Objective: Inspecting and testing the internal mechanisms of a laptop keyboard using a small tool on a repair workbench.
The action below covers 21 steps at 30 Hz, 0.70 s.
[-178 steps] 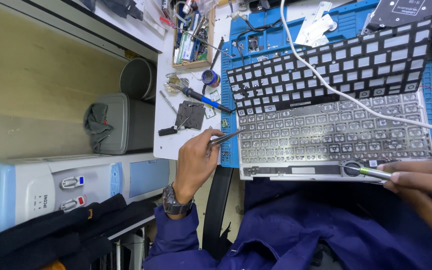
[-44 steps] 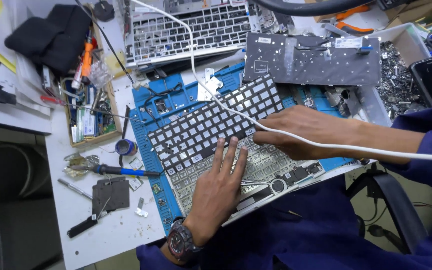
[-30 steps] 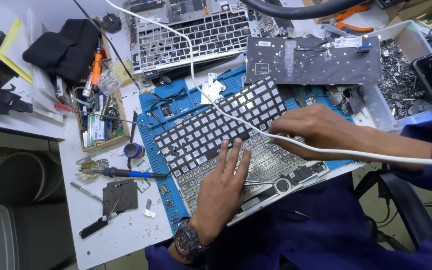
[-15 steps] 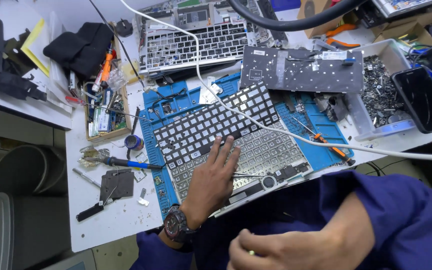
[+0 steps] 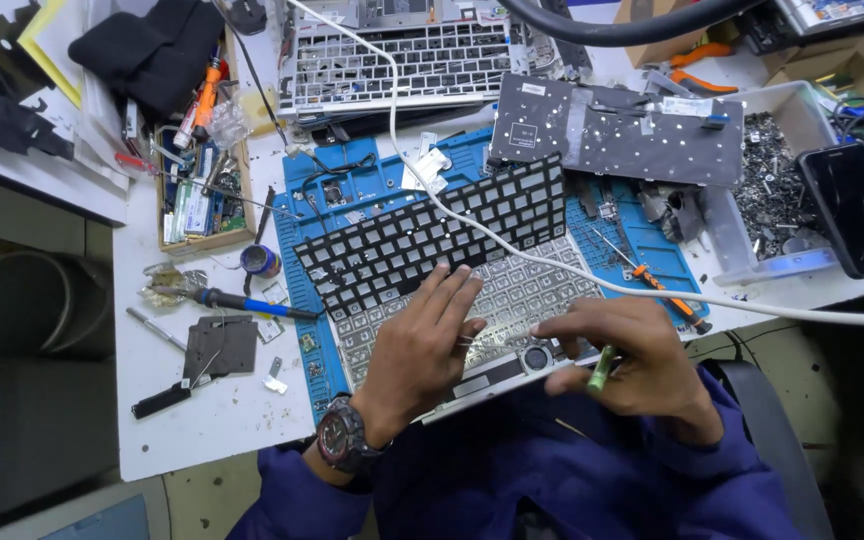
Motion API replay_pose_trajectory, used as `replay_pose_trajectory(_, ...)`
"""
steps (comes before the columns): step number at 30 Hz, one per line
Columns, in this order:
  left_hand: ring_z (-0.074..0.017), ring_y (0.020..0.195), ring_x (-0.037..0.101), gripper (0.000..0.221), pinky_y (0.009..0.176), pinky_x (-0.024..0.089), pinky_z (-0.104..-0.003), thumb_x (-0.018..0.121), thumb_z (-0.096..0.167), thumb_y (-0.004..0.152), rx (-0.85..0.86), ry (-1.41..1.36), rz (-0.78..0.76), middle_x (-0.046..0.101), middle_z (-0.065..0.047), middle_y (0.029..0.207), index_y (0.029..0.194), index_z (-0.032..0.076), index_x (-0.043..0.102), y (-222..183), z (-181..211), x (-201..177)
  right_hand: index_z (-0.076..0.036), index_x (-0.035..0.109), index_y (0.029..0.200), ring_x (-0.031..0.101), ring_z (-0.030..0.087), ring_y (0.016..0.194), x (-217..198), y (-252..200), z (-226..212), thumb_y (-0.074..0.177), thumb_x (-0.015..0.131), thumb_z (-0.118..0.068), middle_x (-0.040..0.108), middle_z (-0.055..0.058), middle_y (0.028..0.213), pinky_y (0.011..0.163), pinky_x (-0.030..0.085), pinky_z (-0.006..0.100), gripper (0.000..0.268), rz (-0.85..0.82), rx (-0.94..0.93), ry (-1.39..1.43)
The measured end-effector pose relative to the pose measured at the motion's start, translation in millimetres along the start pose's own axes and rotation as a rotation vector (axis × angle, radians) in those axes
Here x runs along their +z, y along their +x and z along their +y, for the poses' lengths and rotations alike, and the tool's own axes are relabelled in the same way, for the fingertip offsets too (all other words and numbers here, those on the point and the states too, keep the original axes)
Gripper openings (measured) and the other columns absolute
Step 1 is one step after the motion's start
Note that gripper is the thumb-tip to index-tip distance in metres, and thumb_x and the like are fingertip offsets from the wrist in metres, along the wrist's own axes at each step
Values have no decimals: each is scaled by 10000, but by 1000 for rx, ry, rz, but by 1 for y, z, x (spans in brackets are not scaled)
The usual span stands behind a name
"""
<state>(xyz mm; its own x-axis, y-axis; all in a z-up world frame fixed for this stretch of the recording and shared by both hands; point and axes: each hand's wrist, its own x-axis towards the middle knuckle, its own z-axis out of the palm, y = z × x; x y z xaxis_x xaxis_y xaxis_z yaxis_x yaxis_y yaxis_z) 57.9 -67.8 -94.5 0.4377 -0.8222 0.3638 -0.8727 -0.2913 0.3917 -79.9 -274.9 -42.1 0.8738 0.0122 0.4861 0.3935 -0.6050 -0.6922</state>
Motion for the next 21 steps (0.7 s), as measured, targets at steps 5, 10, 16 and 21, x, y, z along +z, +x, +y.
replay_pose_trajectory(5,-307,923,691,274,675,552,-376,508,181,1075,144,-48,144,722,-154,1007,1170,-25,662,9,6,-9,-76,693,1227,798,196,792,19,-17,21,852,796,-413,797,76,979,679,607,286,514,-78,-81,13)
replay_pose_trajectory(10,-257,754,667,220,561,501,-339,584,170,1060,215,7,112,711,-120,855,1097,-11,702,5,4,-6,-55,713,1197,831,208,830,39,-25,25,965,729,-237,805,98,1092,634,616,279,295,16,-153,-6)
replay_pose_trajectory(16,-212,669,615,192,501,450,-313,627,186,1061,261,41,97,667,-83,784,1086,10,698,4,4,-5,-47,681,1239,839,197,834,51,-27,23,964,750,-211,807,105,1104,645,611,267,328,82,-122,21)
replay_pose_trajectory(21,-294,789,629,246,726,529,-405,656,128,1029,268,-77,86,649,-125,870,1200,-49,655,2,8,-17,-50,735,1051,844,214,851,39,-37,22,973,661,-150,804,72,993,710,664,267,147,255,21,48)
